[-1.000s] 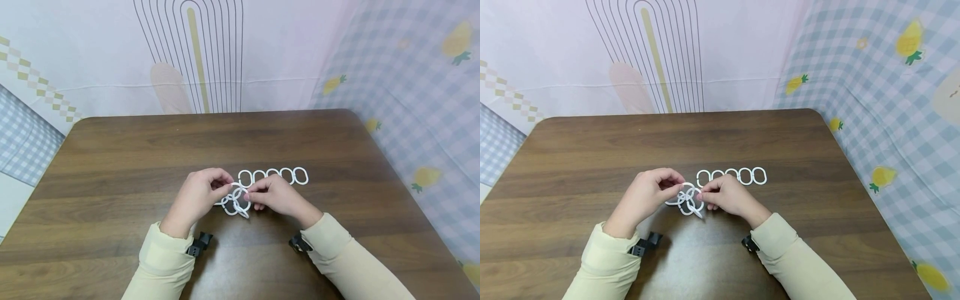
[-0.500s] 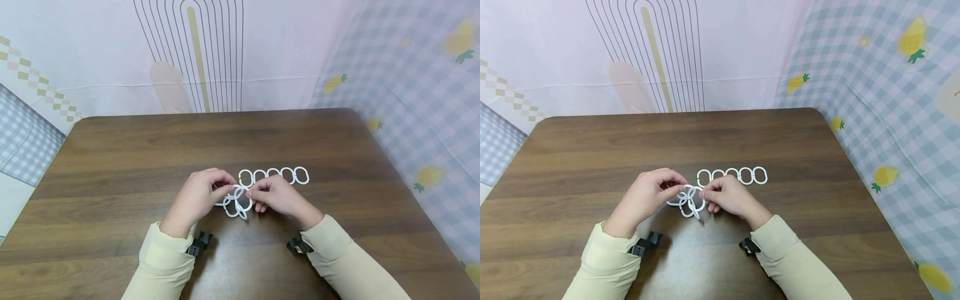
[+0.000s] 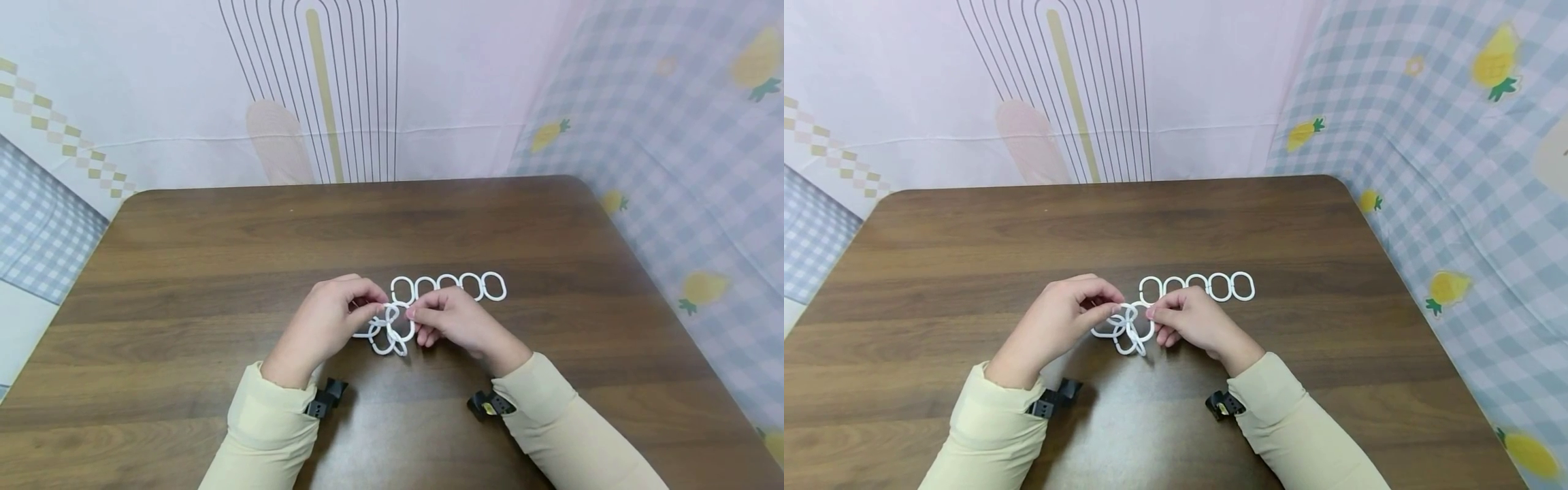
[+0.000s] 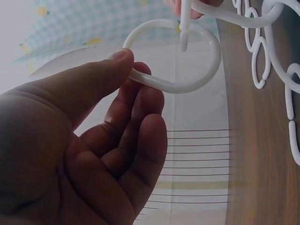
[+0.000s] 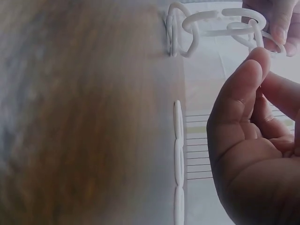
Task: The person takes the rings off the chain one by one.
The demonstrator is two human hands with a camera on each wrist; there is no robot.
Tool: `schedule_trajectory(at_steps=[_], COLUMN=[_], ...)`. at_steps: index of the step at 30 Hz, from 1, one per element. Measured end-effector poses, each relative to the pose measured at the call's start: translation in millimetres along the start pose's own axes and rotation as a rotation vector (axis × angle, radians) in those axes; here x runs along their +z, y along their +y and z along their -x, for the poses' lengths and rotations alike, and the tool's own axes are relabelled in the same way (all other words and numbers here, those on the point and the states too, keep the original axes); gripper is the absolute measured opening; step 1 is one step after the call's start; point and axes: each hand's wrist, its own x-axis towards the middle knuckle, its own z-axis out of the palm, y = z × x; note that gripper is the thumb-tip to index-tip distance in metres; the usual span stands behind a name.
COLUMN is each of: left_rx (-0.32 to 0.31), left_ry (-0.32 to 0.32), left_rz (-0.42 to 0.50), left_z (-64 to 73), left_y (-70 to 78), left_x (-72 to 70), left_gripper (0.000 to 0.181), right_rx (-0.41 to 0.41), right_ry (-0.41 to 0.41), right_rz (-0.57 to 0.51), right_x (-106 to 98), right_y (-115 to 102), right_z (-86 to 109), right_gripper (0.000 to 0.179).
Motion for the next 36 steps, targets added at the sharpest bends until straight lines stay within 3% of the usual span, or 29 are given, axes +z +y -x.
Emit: schedule_trajectory(at_steps=[12,36], left_rx=[0.031,0.043], left_ry=[-0.002,0.005], left_rz=[0.0,-0.007], left_z=[-0.5,-0.8], left_y=[-0.6,-3.0], left_x=[0.8,0.2], left_gripper=[0.006,0.005], right_rx=[0.012,0.032], right_ry=[-0.006,-0.021], right_rz=[-0.12,-0.178], right_x=[-1.9,-5.6], right_y=[4.9,9.5], right_z=[-0.1,-0.7], right_gripper=[0.028,0.029])
